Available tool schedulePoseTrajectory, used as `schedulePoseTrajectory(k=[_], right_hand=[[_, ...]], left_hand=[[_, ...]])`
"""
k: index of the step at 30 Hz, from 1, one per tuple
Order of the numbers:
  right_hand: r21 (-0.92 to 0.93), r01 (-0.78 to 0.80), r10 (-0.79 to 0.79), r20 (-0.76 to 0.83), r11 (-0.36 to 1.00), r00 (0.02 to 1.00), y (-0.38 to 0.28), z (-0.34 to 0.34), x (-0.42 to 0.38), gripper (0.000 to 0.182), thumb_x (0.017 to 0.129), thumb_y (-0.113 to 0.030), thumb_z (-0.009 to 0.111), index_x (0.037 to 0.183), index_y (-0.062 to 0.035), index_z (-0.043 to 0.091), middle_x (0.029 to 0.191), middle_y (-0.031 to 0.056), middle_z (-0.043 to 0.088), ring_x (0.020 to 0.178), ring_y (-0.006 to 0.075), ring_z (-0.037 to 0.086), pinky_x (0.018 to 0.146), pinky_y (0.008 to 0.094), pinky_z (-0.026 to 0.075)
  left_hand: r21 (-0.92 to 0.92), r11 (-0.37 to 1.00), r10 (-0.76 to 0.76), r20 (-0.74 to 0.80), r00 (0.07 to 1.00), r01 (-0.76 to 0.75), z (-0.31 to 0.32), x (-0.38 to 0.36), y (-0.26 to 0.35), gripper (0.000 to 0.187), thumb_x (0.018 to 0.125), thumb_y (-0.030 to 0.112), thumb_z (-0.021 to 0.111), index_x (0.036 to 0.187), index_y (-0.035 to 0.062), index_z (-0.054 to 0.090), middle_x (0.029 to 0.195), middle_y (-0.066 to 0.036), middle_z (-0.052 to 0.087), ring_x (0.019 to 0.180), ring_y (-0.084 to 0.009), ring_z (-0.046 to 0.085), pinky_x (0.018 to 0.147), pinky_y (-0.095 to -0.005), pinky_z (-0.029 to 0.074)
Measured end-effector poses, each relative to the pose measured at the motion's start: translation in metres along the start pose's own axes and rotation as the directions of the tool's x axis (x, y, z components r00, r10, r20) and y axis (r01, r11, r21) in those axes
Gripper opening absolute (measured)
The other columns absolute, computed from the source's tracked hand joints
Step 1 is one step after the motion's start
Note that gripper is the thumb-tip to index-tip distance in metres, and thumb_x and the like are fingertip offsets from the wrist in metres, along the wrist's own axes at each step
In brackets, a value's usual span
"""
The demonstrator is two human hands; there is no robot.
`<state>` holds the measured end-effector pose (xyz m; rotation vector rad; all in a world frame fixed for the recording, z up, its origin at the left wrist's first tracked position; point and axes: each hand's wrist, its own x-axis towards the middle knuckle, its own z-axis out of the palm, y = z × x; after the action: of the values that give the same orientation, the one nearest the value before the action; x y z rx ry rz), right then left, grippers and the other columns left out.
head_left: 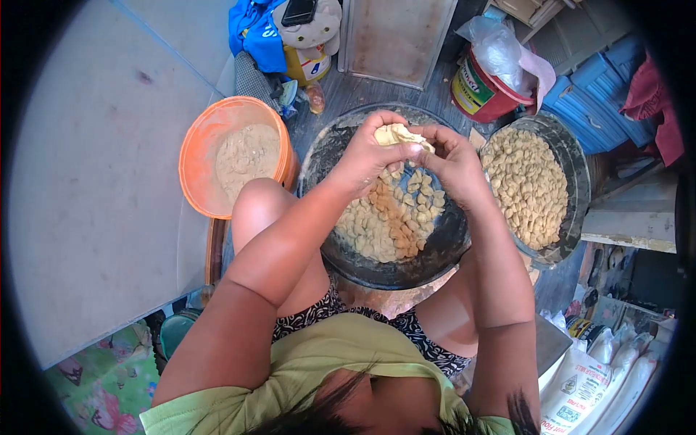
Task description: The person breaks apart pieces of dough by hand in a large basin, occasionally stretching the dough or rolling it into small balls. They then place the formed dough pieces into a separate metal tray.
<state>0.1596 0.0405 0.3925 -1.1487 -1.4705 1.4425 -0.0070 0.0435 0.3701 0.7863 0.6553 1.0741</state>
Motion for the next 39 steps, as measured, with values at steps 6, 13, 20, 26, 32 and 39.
schedulePoseTrajectory(k=[6,13,20,26,32,39], right_hand=[[-0.477,0.041,-0.097,-0.093,0.878,0.991,-0.007,-0.048,0.004,0.025,0.082,-0.005,0.059,0.107,0.0,0.059,0.087,0.0031,0.061,0.079,0.0089,0.056,0.068,0.0223,0.046],[0.218,0.021,0.042,-0.283,0.976,0.958,-0.009,-0.054,0.01,0.019,0.085,-0.001,0.045,0.1,0.0014,0.057,0.092,0.0086,0.058,0.072,0.0156,0.058,0.063,0.0281,0.05],[0.45,-0.015,0.07,-0.105,0.893,0.992,-0.014,-0.026,0.005,0.024,0.084,-0.019,0.06,0.102,-0.0043,0.057,0.091,0.004,0.057,0.077,0.0131,0.054,0.07,0.0259,0.046],[-0.211,0.057,-0.067,-0.04,0.976,0.997,-0.008,0.001,0.002,0.031,0.082,-0.019,0.064,0.107,-0.0014,0.058,0.089,0.0051,0.059,0.078,0.0137,0.055,0.069,0.0259,0.045],[-0.455,0.082,-0.092,0.001,0.887,0.996,-0.022,-0.041,-0.005,0.015,0.087,-0.013,0.057,0.097,-0.0027,0.059,0.075,0.0005,0.057,0.065,0.0073,0.052,0.063,0.023,0.043],[0.451,0.223,-0.084,-0.307,0.864,0.948,-0.019,-0.062,0.008,0.026,0.079,0.006,0.043,0.103,0.0011,0.051,0.11,0.0169,0.054,0.102,0.0259,0.055,0.09,0.0376,0.048]], left_hand=[[0.035,0.996,-0.079,-0.065,0.995,0.081,-0.004,-0.001,0.011,0.022,0.08,0.008,0.064,0.097,0.0082,0.049,0.079,-0.004,0.055,0.059,-0.0087,0.052,0.042,-0.0178,0.037],[-0.132,0.99,-0.058,-0.08,0.995,0.047,-0.011,0.0,0.022,0.02,0.084,0.019,0.056,0.101,0.0086,0.048,0.084,-0.007,0.056,0.059,-0.0135,0.053,0.045,-0.0211,0.04],[-0.168,0.979,-0.115,0.025,0.993,0.118,-0.013,0.004,0.014,0.025,0.089,0.029,0.05,0.101,0.0067,0.049,0.085,-0.01,0.059,0.061,-0.0175,0.057,0.043,-0.0219,0.039],[-0.026,0.99,-0.141,-0.003,0.99,0.141,-0.005,0.004,0.011,0.034,0.092,0.039,0.043,0.098,0.0061,0.05,0.077,-0.01,0.061,0.05,-0.0149,0.055,0.036,-0.021,0.035],[-0.011,0.982,-0.188,-0.155,0.97,0.188,-0.014,0.009,0.013,0.045,0.09,0.049,0.042,0.093,0.0062,0.056,0.069,-0.01,0.062,0.049,-0.0131,0.054,0.037,-0.019,0.035],[-0.192,0.964,-0.169,0.097,0.981,0.185,-0.02,0.017,0.004,0.034,0.088,0.03,0.044,0.106,0.0018,0.051,0.09,-0.017,0.062,0.068,-0.02,0.06,0.05,-0.0257,0.045]])
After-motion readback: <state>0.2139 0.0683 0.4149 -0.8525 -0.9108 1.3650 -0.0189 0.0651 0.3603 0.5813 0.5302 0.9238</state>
